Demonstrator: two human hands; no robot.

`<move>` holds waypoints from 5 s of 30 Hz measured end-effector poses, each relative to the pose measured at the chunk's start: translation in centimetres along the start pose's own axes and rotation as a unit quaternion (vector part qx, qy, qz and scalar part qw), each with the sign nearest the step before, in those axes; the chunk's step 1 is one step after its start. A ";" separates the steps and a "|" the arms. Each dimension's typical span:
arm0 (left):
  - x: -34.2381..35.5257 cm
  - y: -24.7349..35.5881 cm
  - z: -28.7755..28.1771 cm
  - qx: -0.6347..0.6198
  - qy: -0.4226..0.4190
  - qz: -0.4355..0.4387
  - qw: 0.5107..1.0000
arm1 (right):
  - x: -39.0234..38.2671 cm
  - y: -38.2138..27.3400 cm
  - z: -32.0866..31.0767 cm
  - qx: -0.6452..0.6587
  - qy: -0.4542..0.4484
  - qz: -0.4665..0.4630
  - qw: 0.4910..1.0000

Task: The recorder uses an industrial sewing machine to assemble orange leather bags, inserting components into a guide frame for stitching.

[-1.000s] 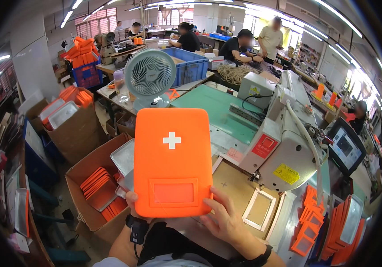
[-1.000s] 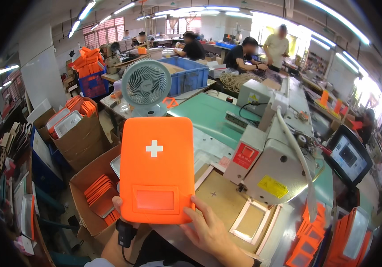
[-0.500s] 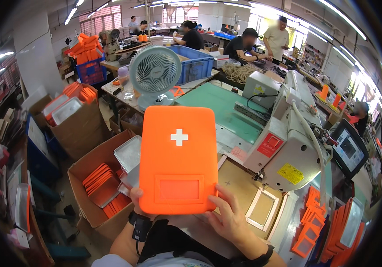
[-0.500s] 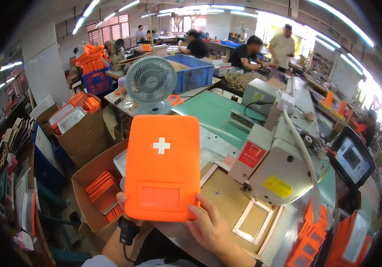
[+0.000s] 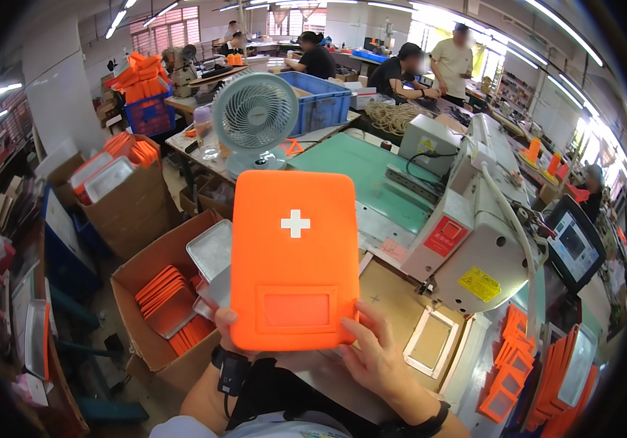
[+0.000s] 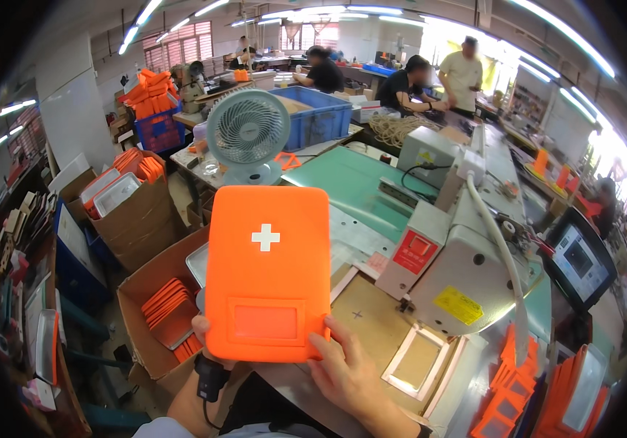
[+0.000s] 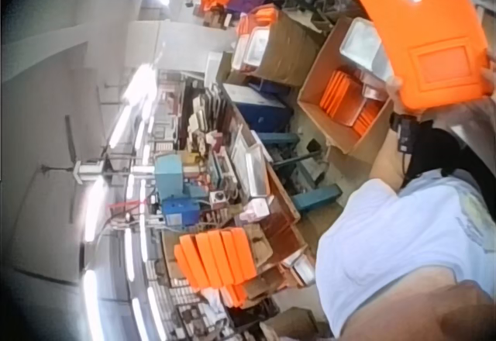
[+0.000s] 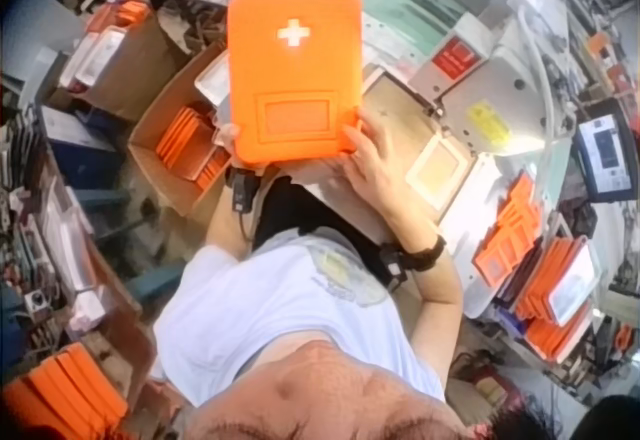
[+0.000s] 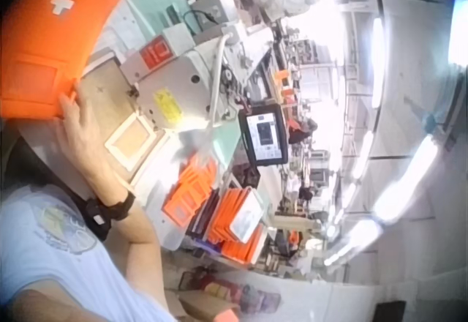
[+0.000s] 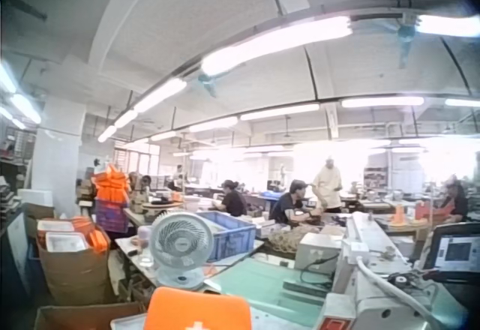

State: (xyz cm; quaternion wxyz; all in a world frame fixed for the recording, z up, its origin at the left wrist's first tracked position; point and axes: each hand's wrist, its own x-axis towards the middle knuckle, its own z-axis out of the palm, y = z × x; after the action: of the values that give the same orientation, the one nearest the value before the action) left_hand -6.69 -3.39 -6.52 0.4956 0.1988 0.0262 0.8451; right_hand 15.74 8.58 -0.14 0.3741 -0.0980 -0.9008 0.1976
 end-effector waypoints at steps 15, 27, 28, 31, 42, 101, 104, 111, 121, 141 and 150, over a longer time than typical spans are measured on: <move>0.2 -0.9 1.8 0.060 0.024 0.024 0.998 | 0.0 -0.4 -0.3 -0.011 -0.026 0.021 0.999; 0.5 -0.7 0.8 0.093 0.031 -0.024 0.995 | -0.8 -0.4 -0.4 -0.018 -0.052 0.053 0.997; 0.4 -0.2 0.7 0.106 0.046 -0.021 0.993 | -0.7 -0.4 0.1 -0.017 -0.046 0.044 0.998; 0.7 0.6 0.3 0.140 0.083 -0.023 0.986 | -0.6 -0.2 0.3 0.031 -0.049 0.045 0.997; 2.5 1.2 -1.6 0.241 0.161 -0.077 0.954 | -1.9 -4.3 -2.1 0.027 -0.010 -0.002 1.000; 2.4 -1.7 1.8 0.412 0.100 -0.120 0.898 | -28.2 -4.8 -12.4 -0.409 0.187 0.142 0.882; 2.2 -2.7 3.8 0.407 0.085 -0.135 0.900 | -27.6 -5.2 -12.4 -0.419 0.183 0.154 0.876; 1.8 -2.3 2.7 0.326 0.094 -0.153 0.928 | -27.1 -5.0 -11.3 -0.442 0.245 0.170 0.846; 1.2 -1.7 1.9 0.256 0.114 -0.158 0.947 | -26.4 -5.4 -10.3 -0.465 0.270 0.185 0.823; 0.4 -1.0 0.4 0.069 0.147 -0.189 0.968 | -24.9 -5.9 -9.0 -0.501 0.256 0.229 0.794; 0.2 -1.5 -0.3 0.054 0.124 -0.203 0.970 | -19.7 -8.9 -8.5 -0.232 0.191 0.295 0.907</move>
State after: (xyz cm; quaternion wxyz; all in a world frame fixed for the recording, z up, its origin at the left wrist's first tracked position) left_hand -5.63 -2.37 -7.07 0.6378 0.1097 0.1729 0.7425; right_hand 35.36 -3.42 -3.38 0.4299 -0.4790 -0.7629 0.0614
